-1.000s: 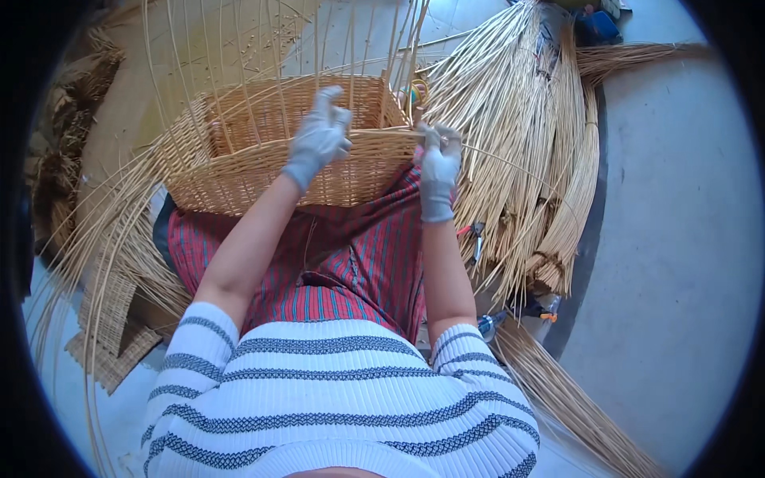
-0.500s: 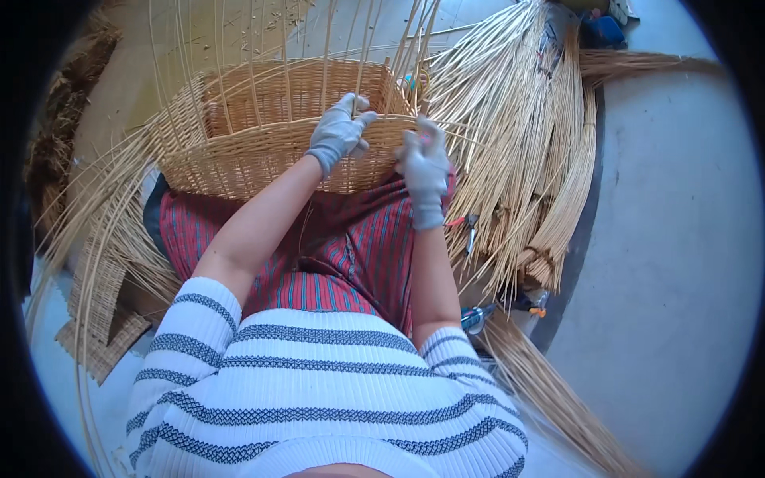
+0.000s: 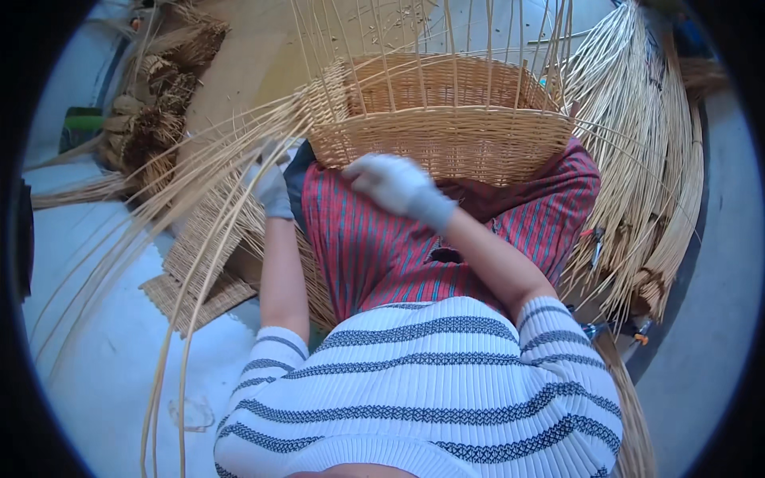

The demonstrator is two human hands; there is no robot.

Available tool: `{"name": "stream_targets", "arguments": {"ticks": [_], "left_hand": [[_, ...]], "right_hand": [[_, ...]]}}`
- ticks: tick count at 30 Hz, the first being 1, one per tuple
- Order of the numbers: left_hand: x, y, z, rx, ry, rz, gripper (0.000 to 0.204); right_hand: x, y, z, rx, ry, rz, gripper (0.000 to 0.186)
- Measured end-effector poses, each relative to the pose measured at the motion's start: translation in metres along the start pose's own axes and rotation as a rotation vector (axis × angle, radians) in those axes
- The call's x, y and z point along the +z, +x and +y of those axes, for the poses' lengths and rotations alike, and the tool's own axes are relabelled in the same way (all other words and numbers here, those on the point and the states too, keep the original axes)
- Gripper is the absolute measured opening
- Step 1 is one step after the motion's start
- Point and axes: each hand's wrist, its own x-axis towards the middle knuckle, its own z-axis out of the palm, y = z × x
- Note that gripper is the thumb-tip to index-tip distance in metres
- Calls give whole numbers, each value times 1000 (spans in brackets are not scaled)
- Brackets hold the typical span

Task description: Weaving a large wicker basket while sitting on the floor.

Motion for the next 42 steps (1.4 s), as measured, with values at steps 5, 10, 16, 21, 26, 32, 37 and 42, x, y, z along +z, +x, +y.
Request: {"name": "stream_targets", "arguments": {"ticks": [5,10,16,21,26,32,37,42], "left_hand": [[17,-59,18,-168,78,-50,36],[25,-46,92,-38,177,-263,47],[74,-8,94,112,347,-451,58],[38,26,67,-63,-51,-163,28],[59,-12,35,8,-118,2,38],[50,-42,-50,-148,364,70,54],[59,0,-48,-147,719,-273,61],[61,6,-49,-270,589,-313,60]], "right_hand": [[74,65,-79,-713,-122,-57,36],[81,81,-97,-872,-293,-177,27],[35,30,-79,-602,-365,-382,28],[-54,51,47,-110,70,338,48],[-59,72,101,-182,1119,435,45],[-61,57,96,18,279,662,13],[-60,62,82,110,298,745,11],[-59,69,80,131,359,727,8]]}}
